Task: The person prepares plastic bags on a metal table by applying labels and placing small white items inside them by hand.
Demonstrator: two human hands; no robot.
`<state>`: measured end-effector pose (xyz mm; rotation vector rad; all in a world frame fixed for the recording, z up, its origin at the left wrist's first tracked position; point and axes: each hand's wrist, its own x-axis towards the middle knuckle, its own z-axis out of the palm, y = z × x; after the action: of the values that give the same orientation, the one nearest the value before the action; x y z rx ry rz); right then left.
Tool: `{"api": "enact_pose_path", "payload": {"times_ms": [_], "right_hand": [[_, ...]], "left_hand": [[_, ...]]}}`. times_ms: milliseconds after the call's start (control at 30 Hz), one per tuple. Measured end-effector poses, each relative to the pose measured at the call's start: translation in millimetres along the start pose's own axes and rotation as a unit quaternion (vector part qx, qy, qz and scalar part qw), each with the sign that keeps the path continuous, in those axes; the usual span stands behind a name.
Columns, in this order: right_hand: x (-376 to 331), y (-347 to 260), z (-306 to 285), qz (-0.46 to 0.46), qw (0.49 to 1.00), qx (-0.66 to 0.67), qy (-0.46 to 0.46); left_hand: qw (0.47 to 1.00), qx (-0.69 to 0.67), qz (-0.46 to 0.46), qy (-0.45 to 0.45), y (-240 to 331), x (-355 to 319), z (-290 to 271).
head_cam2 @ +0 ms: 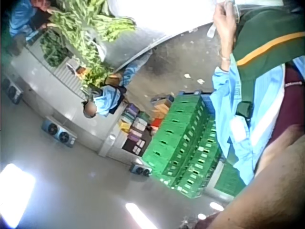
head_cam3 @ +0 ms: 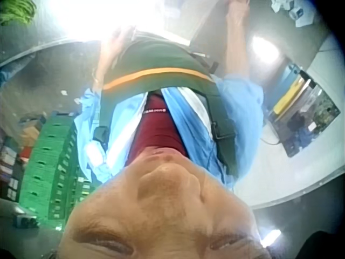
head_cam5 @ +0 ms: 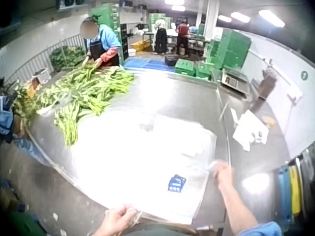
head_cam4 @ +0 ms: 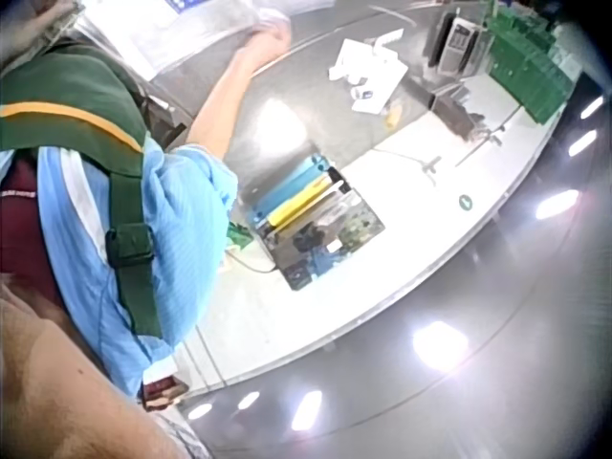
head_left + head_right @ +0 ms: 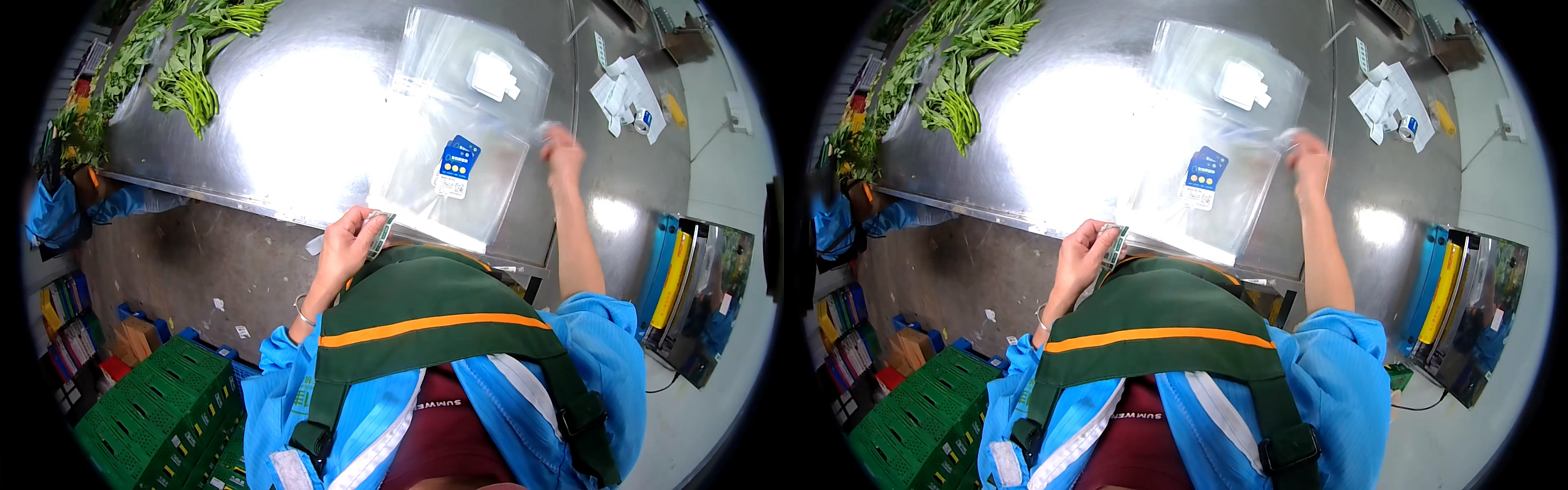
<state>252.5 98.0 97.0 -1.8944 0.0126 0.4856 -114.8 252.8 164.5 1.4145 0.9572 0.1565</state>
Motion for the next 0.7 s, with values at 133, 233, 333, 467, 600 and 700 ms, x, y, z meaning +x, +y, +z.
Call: {"api": "enact_pose_path", "payload": {"times_ms": [133,233,333,467,600,700], "right_hand": [[-39.5,-47.6,23.9,-0.171,0.979,0.04,0.107],[-157.3,-49.6,65.4,-0.172,0.884,-0.221,-0.375],[-166.9,-18.0,80.5,-0.041,0.921,-0.021,-0.388],[-109.1,38.2,72.1,0.061,0.99,0.056,-0.117],[-68.5,122.0,56.9,-0.179,0.956,-0.229,-0.042],[-71.4,106.0,57.9,-0.226,0.951,-0.206,-0.04]], "left_hand": [[0.984,0.166,0.055,0.04,2.7,1.3,6.9],[0.974,0.199,0.106,0.011,3.8,5.0,20.2],[0.97,0.211,0.12,-0.016,2.2,6.4,19.0],[0.976,0.209,0.061,-0.018,-3.4,1.1,10.7],[0.969,0.23,0.092,-0.012,-19.1,9.5,7.6],[0.979,0.185,0.086,-0.017,-5.5,9.4,6.4]]}}
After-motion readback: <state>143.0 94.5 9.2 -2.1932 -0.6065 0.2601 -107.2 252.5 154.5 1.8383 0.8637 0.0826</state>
